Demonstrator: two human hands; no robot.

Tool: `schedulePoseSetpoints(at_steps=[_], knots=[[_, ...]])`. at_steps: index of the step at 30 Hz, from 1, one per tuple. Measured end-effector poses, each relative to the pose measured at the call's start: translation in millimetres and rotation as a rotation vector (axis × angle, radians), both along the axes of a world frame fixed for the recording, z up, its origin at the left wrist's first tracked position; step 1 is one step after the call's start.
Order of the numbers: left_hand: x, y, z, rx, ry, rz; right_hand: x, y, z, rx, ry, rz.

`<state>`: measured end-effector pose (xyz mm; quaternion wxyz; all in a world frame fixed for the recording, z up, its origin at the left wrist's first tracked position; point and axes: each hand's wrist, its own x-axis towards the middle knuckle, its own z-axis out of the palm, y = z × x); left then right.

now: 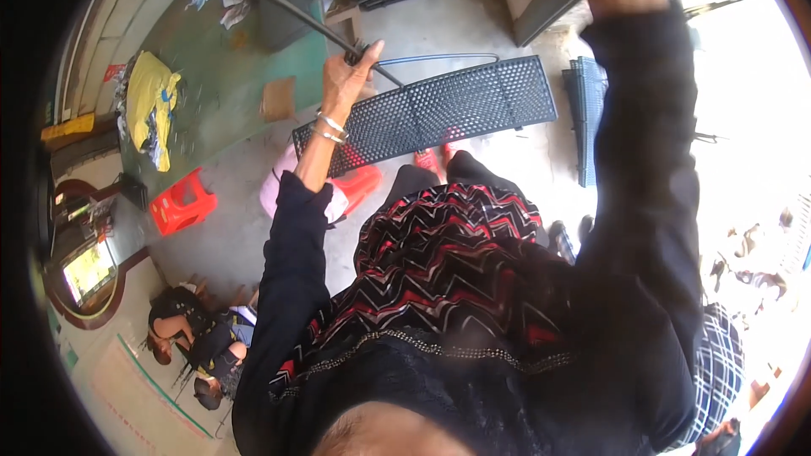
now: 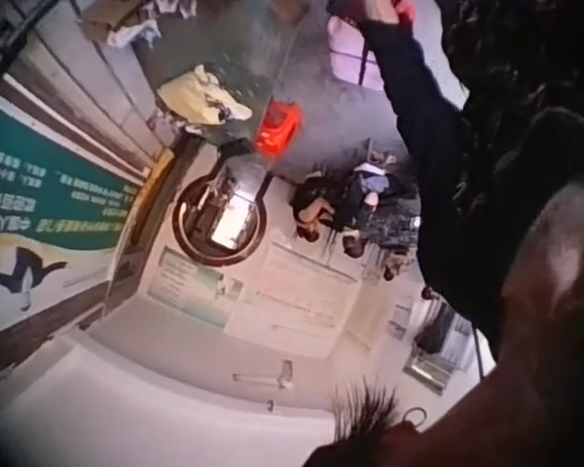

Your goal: Assembling a metal mesh panel by manually inserting small metal pins or fasteners into the perforations.

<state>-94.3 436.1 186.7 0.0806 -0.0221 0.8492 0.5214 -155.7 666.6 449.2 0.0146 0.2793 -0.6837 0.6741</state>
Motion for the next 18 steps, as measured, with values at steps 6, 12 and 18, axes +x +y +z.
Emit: schedulePoseSetpoints(at_steps=[6, 12, 18], knots=[[18, -25, 73, 0.052, -0.086, 0.097, 73, 120, -292, 0.534, -0.366, -0.535], [45, -36, 97, 0.012, -0.126, 0.295, 104, 98, -295, 0.173, -0.676, -0.588], [56, -39, 95, -0.061, -0.108, 0.346, 122, 110, -341, 0.400, -1.030, -0.374]])
